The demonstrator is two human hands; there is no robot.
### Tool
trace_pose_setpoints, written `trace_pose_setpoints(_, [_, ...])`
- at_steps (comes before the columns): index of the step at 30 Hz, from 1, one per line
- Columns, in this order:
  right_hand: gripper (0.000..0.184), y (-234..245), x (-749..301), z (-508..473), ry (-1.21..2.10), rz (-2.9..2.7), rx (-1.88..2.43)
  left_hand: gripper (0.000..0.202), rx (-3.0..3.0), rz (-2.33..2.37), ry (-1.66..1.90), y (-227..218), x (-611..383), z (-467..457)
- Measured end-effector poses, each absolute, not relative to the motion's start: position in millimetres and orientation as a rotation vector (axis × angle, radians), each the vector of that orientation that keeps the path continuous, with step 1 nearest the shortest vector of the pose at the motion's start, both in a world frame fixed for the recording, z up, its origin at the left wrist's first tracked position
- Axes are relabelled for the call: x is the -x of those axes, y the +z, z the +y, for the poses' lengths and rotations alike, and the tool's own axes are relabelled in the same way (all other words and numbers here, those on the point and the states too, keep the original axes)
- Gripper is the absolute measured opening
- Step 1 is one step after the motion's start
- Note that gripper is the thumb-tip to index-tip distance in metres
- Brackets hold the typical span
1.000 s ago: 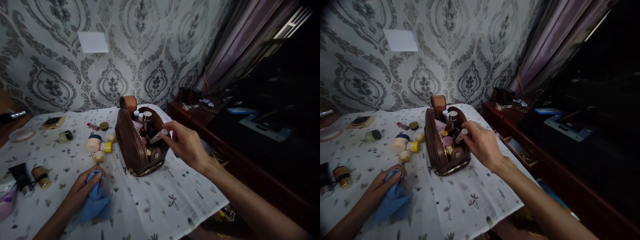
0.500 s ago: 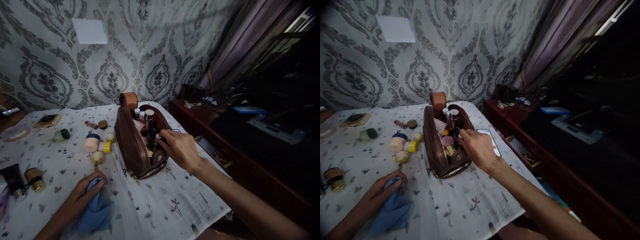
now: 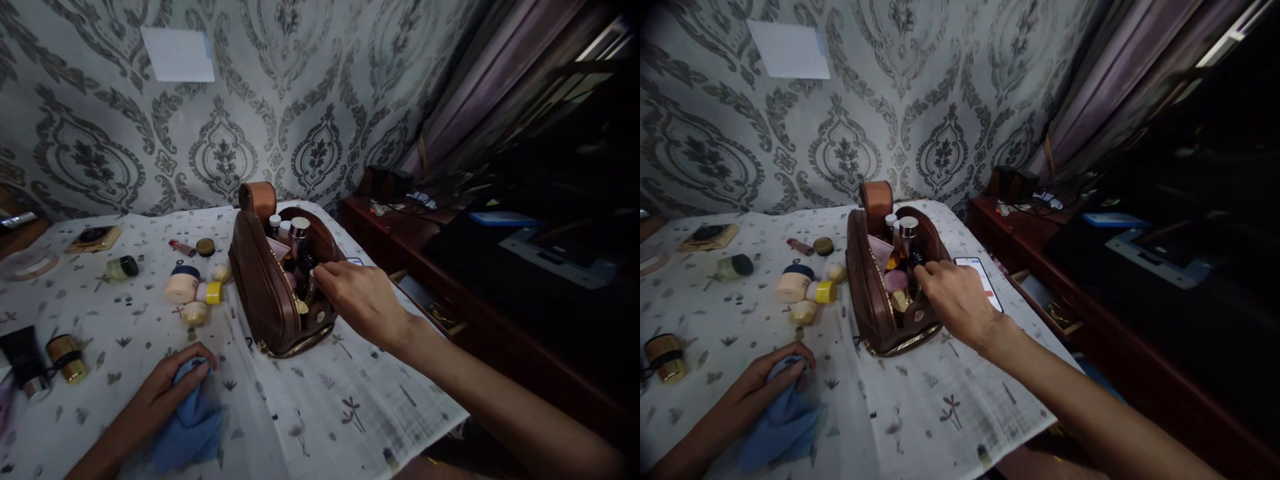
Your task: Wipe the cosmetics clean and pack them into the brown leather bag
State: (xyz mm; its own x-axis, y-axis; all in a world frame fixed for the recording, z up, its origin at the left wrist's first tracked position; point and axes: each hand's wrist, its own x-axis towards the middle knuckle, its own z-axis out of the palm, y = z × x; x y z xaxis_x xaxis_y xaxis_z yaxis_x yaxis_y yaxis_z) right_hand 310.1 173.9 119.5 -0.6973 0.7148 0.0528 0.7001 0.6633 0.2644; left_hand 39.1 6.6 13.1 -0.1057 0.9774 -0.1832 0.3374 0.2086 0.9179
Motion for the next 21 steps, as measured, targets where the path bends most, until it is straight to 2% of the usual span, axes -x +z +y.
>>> trace_pose_setpoints(5, [0.020,139,-306,174,0.401,2.724,-0.998,0.038,-1.203,1.608,0.934,14,-41,7])
trace_pose_setpoints(13, [0.032,144,-305,183,0.434,2.741,-0.842,0.035,-1.185,1.527,0.946,15,-41,7])
trace_pose_setpoints(21, [0.024,148,-298,189,0.449,2.695,-0.866,0.040,-1.189,1.508,0.921,16,-42,7])
